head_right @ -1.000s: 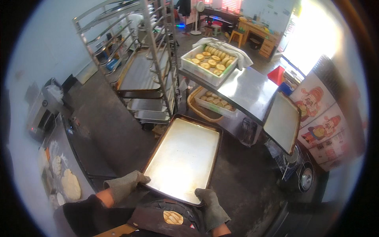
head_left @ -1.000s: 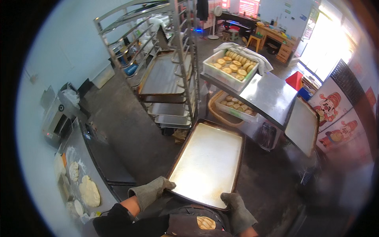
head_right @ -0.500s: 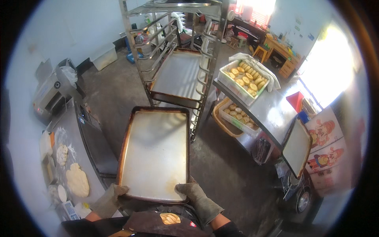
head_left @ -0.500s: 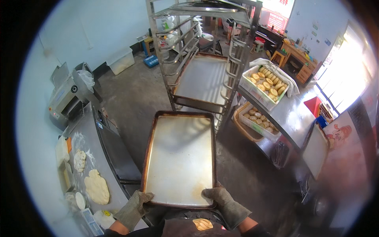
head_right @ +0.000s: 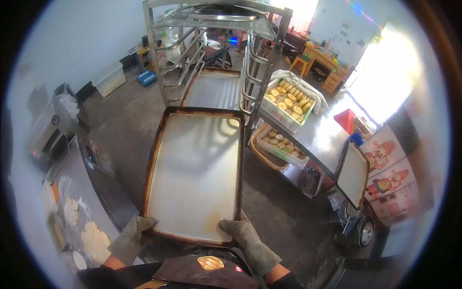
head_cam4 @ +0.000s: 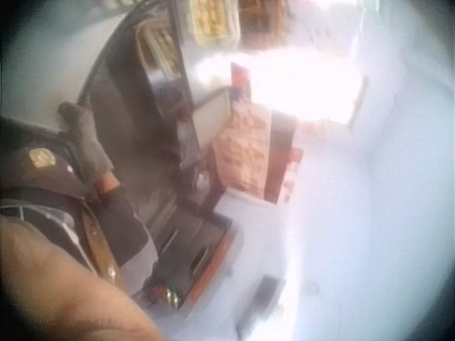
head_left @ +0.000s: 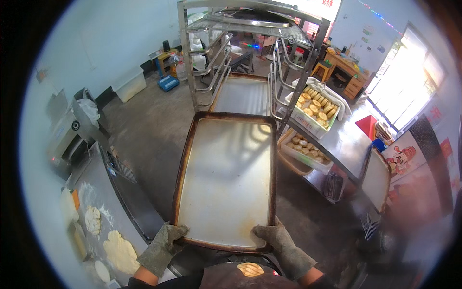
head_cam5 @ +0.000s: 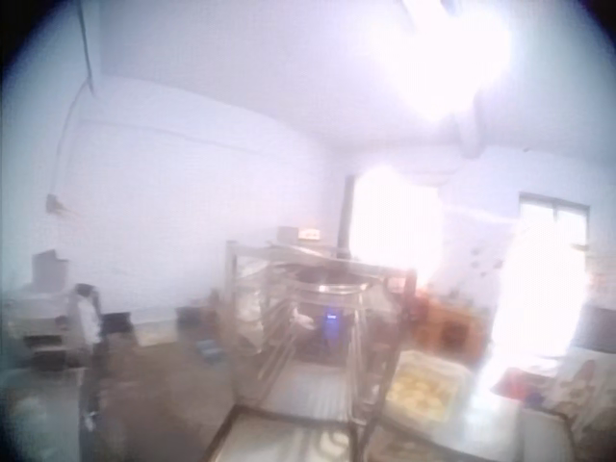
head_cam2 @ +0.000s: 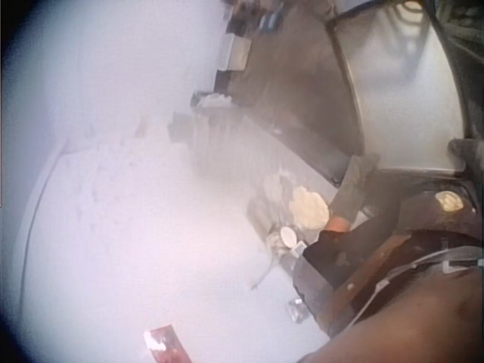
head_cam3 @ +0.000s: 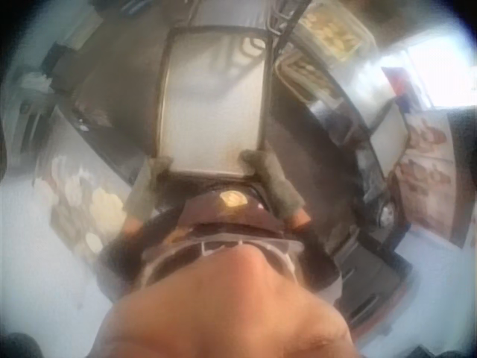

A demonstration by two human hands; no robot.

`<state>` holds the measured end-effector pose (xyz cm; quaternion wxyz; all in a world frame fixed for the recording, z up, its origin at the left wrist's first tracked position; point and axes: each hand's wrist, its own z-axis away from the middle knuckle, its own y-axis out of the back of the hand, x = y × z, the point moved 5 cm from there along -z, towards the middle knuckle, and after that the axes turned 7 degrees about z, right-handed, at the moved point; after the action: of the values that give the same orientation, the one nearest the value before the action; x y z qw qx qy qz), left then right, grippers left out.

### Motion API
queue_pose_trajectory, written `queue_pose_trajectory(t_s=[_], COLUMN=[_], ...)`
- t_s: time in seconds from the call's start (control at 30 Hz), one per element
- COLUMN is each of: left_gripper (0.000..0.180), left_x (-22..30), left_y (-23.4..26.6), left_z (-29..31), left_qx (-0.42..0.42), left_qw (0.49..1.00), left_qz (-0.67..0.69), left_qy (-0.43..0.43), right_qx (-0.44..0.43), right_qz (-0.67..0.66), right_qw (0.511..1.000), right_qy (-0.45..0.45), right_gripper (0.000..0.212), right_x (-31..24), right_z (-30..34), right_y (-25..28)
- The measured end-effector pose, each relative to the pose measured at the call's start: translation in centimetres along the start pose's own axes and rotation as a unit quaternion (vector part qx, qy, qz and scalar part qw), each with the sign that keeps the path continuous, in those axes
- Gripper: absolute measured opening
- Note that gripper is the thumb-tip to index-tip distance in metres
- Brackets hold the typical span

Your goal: The person transfers baked pastries from metal trays into white plastic bins using tongs, then places the bins on a rack. The person also handles dough on a stainless steel table and packs pastries into a plastic bag.

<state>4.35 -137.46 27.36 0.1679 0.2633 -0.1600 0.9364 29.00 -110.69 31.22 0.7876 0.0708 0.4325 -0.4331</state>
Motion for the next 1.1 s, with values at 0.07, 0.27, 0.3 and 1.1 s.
queue_pose_trajectory(t_s=[0.07,0.27,0.3,1.1], left_gripper=[0.029,0.027,0.027,0.030], left_x=[0.7,1.5,1.7,20.0], left_y=[0.0,0.2,0.0,-39.3], left_z=[-0.9,-3.1,-3.3,-21.7], left_qx=[-0.031,-0.089,-0.098,-0.239], left_qw=[0.999,0.989,0.986,0.902], left_qz=[-0.017,-0.074,-0.085,0.278], left_qy=[-0.029,-0.095,-0.105,-0.230], right_qx=[0.005,0.016,0.016,0.061], right_qz=[-0.003,-0.034,-0.039,-0.419], right_qw=[1.000,0.999,0.999,0.903], right_qy=[0.011,-0.006,-0.008,0.076], right_gripper=[0.053,0.055,0.055,0.027], right_x=[-0.3,-0.4,-0.7,-16.7], right_z=[-0.3,0.0,0.1,-19.3], right_y=[-0.5,-0.7,-0.7,25.8])
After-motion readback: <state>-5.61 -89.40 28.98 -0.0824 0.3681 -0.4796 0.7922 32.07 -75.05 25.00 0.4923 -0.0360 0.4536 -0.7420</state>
